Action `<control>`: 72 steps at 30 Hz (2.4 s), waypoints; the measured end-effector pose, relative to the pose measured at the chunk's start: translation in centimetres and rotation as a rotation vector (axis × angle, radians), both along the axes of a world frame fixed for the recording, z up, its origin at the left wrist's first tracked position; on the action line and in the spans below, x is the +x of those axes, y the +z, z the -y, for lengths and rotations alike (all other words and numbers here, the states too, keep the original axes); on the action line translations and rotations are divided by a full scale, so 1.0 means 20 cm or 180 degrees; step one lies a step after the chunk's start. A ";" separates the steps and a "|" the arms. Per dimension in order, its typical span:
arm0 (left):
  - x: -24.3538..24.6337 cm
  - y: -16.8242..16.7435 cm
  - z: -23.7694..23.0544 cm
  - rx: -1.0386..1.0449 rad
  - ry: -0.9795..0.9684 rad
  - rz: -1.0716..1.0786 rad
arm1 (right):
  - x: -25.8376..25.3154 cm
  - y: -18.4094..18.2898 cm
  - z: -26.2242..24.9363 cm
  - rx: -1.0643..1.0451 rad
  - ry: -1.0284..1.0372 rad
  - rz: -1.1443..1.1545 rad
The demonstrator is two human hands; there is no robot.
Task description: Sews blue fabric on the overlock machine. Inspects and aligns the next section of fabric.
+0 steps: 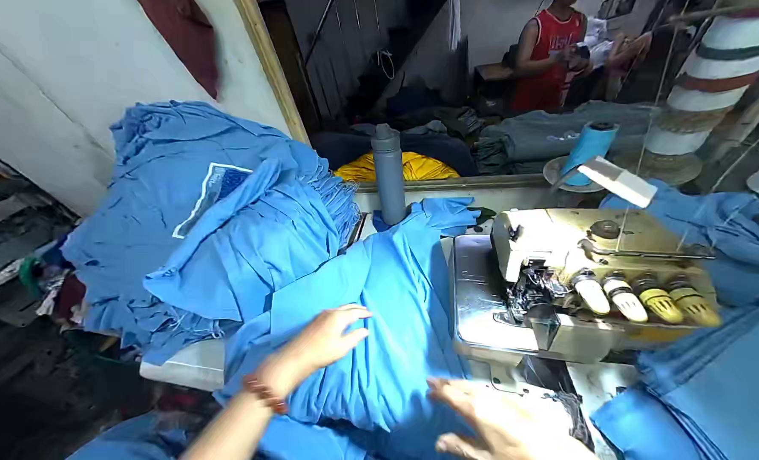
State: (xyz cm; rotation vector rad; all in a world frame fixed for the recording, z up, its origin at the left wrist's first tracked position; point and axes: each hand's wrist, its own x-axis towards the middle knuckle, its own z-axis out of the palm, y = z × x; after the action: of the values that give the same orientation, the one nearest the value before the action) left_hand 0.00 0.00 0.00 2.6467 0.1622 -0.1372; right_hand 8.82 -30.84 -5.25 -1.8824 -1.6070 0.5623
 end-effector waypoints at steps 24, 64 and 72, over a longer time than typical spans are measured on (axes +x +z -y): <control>0.49 -0.36 0.08 0.1184 -0.0504 0.0950 | -0.01 -0.50 -0.29 0.1252 -0.1457 0.0983; 0.98 -0.30 0.12 -0.0248 0.0823 -0.0324 | 0.00 -0.42 -0.21 0.1625 -0.1411 -0.0412; 0.98 -0.32 0.14 -0.0078 0.1013 -0.0261 | -0.01 -0.32 -0.21 0.1238 -0.1542 -0.1163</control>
State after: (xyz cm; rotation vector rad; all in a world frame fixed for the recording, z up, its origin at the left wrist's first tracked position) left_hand 19.68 -2.89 -6.32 2.5530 0.5999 -0.1401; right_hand 8.62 -26.67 -11.64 -1.6695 -0.9034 0.3261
